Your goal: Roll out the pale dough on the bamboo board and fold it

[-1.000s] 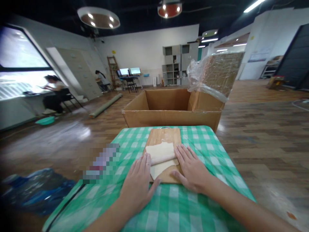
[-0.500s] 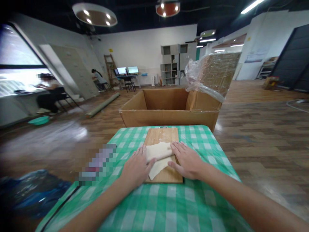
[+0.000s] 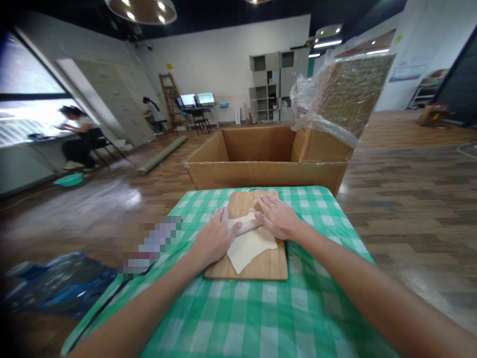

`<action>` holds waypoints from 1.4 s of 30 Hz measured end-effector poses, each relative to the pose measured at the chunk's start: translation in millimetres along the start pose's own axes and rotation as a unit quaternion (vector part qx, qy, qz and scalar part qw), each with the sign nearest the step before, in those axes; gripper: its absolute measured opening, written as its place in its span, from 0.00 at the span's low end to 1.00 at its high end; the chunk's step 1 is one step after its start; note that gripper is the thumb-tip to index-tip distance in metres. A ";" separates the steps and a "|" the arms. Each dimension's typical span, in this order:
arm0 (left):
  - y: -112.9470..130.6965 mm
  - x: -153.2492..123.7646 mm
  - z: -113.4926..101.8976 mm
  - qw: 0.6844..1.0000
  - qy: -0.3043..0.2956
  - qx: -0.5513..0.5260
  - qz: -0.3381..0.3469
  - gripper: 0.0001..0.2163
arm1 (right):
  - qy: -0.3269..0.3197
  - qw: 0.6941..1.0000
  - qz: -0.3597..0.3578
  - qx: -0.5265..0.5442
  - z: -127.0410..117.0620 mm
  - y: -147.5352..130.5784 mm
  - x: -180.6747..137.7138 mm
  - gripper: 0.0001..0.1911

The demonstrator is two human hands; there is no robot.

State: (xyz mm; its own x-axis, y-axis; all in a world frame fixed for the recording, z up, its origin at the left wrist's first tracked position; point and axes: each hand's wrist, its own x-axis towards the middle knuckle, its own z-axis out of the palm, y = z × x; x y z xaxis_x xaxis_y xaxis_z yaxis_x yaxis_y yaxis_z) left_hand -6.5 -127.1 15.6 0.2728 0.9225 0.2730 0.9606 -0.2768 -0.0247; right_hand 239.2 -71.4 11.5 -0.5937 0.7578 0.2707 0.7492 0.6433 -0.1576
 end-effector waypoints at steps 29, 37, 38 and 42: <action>74.0 -128.3 -22.4 0.993 0.087 -0.005 0.077 0.39 | 0.008 0.996 -0.064 -0.057 -37.2 -34.5 -144.7 0.45; 69.4 -130.5 -21.3 0.992 0.086 -0.001 0.097 0.39 | -0.005 0.996 -0.066 -0.067 -38.3 -33.3 -146.8 0.45; 66.5 -124.8 -20.9 0.992 0.083 -0.002 0.095 0.39 | -0.008 0.996 -0.064 -0.063 -38.5 -32.8 -141.8 0.45; 53.1 -95.3 -18.2 0.996 0.062 -0.006 0.064 0.37 | -0.002 0.998 -0.059 -0.037 -34.4 -29.5 -109.0 0.43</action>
State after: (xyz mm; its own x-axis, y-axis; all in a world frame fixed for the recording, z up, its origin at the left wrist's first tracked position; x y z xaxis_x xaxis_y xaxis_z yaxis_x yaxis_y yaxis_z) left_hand 17.6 -234.5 5.8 0.3834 0.8396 0.3849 0.9177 -0.3934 -0.0559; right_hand 292.0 -176.7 19.4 -0.6804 0.6775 0.2791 0.6932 0.7187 -0.0546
